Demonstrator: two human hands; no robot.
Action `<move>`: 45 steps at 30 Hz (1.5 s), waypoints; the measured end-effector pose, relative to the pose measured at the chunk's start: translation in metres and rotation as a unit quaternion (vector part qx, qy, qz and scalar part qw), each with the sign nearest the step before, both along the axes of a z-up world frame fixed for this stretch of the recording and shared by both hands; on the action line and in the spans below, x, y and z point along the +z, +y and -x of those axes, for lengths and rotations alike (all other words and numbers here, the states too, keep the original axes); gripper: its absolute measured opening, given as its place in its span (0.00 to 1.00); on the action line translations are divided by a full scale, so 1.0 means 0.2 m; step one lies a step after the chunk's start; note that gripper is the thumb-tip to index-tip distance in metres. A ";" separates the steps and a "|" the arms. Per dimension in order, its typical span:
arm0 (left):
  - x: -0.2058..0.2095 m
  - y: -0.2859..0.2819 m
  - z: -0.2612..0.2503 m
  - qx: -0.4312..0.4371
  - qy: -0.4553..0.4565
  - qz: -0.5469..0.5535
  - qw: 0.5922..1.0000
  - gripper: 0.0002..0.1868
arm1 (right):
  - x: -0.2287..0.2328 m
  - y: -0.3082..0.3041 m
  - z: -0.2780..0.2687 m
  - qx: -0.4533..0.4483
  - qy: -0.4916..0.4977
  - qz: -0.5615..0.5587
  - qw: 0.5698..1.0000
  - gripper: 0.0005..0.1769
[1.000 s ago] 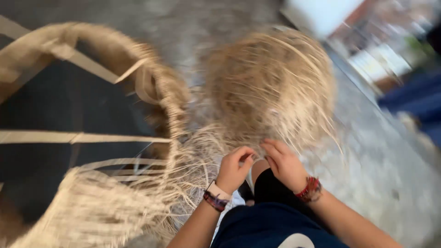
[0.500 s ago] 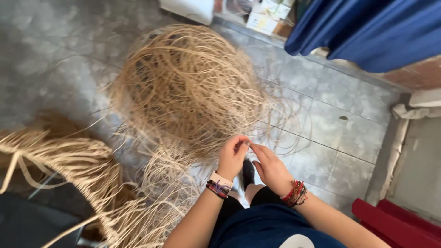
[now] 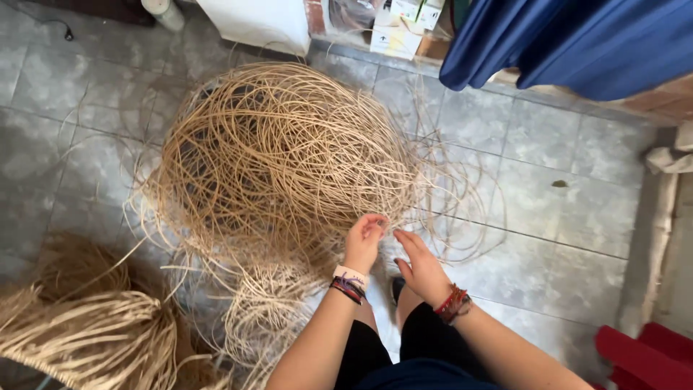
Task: Weave natural fiber strands around a frame to construct a furniture piece.
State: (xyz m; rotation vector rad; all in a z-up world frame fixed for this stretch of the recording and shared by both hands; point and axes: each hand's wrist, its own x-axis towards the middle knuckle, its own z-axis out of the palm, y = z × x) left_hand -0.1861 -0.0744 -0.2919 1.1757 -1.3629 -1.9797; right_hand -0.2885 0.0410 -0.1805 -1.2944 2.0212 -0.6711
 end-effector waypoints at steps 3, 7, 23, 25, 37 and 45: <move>-0.27 -0.12 0.01 0.016 0.016 -0.049 0.999 0.07 | -0.40 -0.13 0.04 -0.025 0.000 0.024 0.999 0.35; -0.42 -0.22 -0.01 0.007 0.005 -0.069 0.998 0.07 | -0.99 -0.22 0.11 -0.086 0.031 0.025 0.995 0.34; -0.66 0.13 -0.06 -0.197 -0.011 -0.211 0.957 0.15 | -1.88 -0.15 0.40 -0.527 -0.497 0.059 0.687 0.17; -0.52 0.17 -0.08 -0.270 -0.023 -0.287 0.919 0.20 | -1.53 -0.15 0.32 -0.508 -0.462 0.046 0.726 0.16; 0.90 0.05 0.31 -0.114 0.248 -0.450 0.850 0.17 | 0.46 0.42 0.09 -0.343 -0.409 -0.082 0.841 0.19; 1.48 0.17 0.13 -0.390 0.128 -0.028 0.912 0.11 | 0.92 0.31 0.25 -0.280 -0.689 0.121 0.657 0.37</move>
